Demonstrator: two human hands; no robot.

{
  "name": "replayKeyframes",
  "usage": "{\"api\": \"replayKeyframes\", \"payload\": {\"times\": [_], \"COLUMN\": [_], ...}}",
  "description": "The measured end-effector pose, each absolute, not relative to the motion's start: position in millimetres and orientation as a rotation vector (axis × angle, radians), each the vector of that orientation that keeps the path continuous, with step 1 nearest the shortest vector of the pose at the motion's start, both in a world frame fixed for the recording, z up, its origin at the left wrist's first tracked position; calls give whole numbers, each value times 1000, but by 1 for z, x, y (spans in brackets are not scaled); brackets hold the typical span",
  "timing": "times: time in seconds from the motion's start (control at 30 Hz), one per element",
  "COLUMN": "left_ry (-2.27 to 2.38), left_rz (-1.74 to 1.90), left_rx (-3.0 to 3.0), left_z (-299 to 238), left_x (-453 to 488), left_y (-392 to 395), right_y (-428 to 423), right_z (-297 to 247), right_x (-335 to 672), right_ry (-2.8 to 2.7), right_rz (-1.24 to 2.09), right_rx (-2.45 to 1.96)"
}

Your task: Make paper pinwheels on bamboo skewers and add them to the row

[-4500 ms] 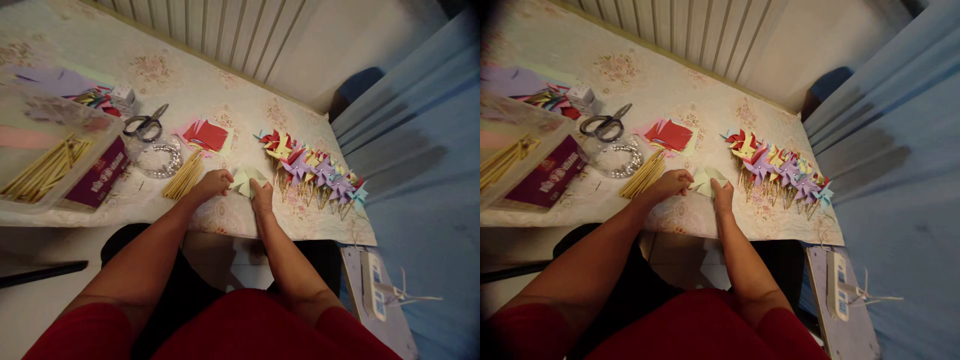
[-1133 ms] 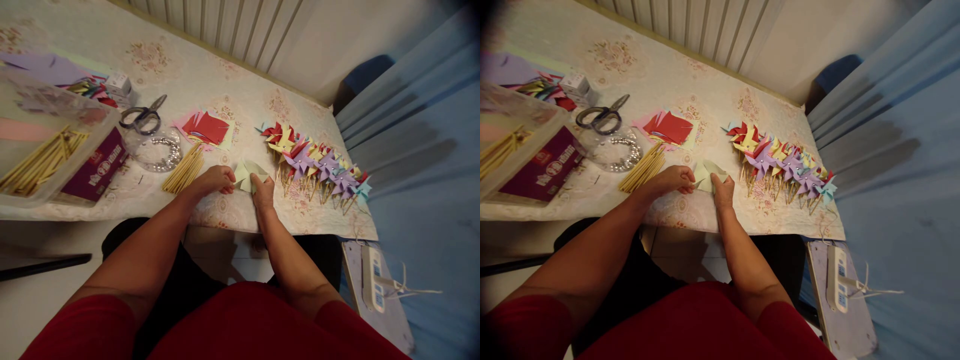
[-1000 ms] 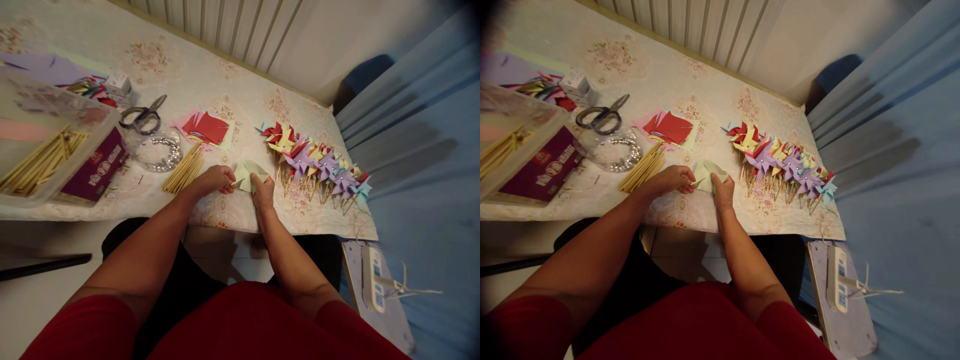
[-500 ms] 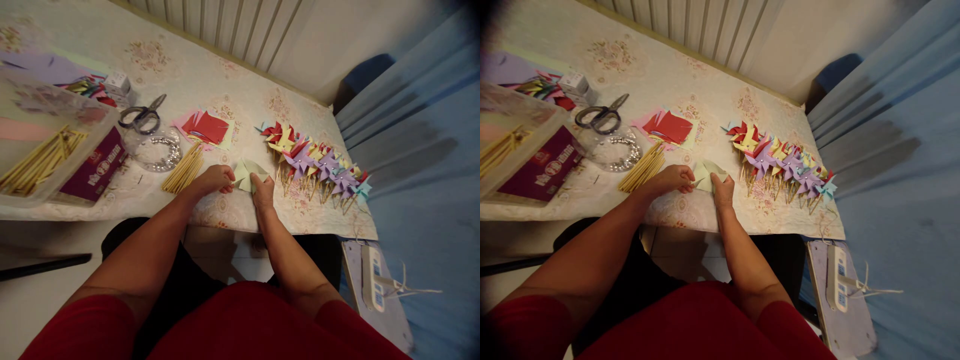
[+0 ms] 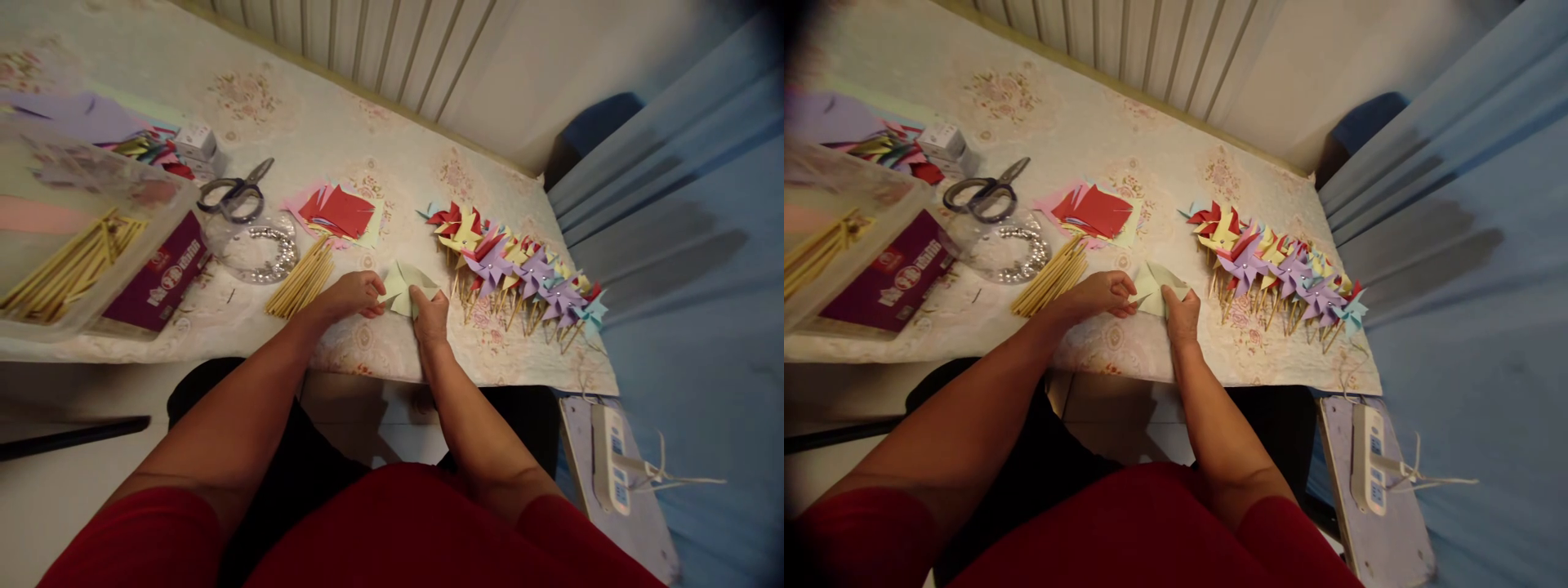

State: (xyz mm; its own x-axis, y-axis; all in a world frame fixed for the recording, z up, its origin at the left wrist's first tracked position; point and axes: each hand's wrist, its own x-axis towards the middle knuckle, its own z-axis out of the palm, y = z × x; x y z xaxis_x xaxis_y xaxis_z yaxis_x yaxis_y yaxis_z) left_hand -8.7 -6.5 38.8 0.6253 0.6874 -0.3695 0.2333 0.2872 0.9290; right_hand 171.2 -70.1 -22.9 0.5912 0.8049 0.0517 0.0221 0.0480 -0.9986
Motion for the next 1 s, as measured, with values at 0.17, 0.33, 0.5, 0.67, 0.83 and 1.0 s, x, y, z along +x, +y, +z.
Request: {"api": "replayKeyframes", "payload": {"times": [0.17, 0.33, 0.5, 0.67, 0.83, 1.0], "left_ry": [997, 962, 1017, 1056, 1066, 1066], "left_rz": [432, 310, 211, 205, 261, 260], "left_rx": [1082, 1087, 1228, 1478, 1684, 1613], "left_z": [43, 39, 38, 39, 35, 33], "left_x": [-10, -8, -4, -4, -4, -2], "left_y": [-6, -9, -12, -13, -15, -16], "right_y": [-69, -69, -69, -69, -69, -69], "right_z": [-27, -26, -21, -21, -23, -22], "right_x": [173, 173, 169, 169, 171, 170], "right_ry": [-745, -759, -738, -736, -753, -745], "right_rz": [698, 688, 701, 703, 695, 684], "right_rx": [-1431, -1420, -1403, -1408, -1417, -1425]}}
